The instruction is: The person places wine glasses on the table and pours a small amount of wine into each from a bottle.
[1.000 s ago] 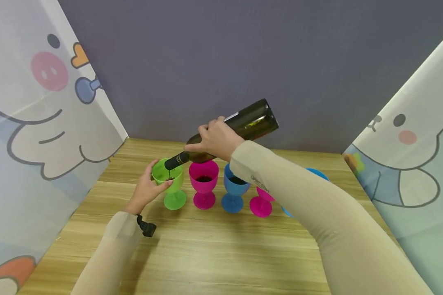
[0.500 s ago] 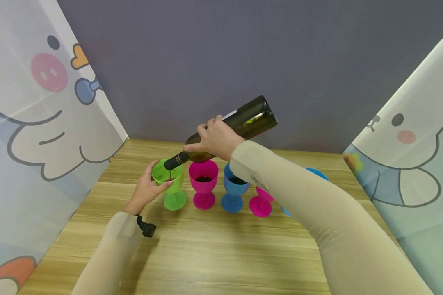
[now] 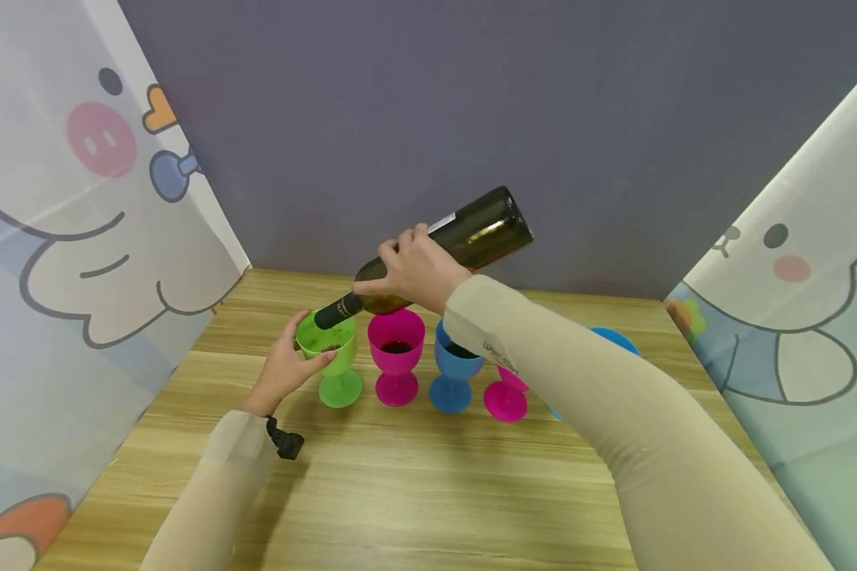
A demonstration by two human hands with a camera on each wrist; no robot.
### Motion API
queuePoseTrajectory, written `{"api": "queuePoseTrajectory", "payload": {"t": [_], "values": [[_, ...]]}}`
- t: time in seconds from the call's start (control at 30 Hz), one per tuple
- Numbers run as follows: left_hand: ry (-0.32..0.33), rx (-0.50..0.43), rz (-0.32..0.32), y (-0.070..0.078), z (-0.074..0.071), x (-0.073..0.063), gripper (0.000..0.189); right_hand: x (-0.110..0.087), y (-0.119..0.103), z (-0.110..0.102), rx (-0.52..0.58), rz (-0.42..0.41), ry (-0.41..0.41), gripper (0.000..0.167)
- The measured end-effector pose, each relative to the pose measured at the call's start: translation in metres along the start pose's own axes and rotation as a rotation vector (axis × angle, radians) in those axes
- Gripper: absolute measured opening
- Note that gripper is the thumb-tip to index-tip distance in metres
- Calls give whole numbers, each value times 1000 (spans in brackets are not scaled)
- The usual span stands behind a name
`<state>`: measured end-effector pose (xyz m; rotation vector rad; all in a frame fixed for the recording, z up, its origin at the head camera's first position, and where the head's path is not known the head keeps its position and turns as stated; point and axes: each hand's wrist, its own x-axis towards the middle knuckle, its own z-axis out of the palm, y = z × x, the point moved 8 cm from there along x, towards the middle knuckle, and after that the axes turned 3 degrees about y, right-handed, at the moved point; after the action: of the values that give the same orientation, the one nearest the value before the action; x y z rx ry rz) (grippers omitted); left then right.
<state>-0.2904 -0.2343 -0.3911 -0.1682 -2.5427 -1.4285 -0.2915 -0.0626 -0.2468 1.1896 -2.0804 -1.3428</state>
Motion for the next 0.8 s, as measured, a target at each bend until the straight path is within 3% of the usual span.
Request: {"api": "queuePoseTrajectory", "payload": {"t": [0.23,0.8], "values": [[-3,-2,6,0,1,0,81,0,-5,-2,-59,-22,44,96],[-4,-1,0,4,1,-1,81,2,-8,-4,-125,-45,54,93]]}}
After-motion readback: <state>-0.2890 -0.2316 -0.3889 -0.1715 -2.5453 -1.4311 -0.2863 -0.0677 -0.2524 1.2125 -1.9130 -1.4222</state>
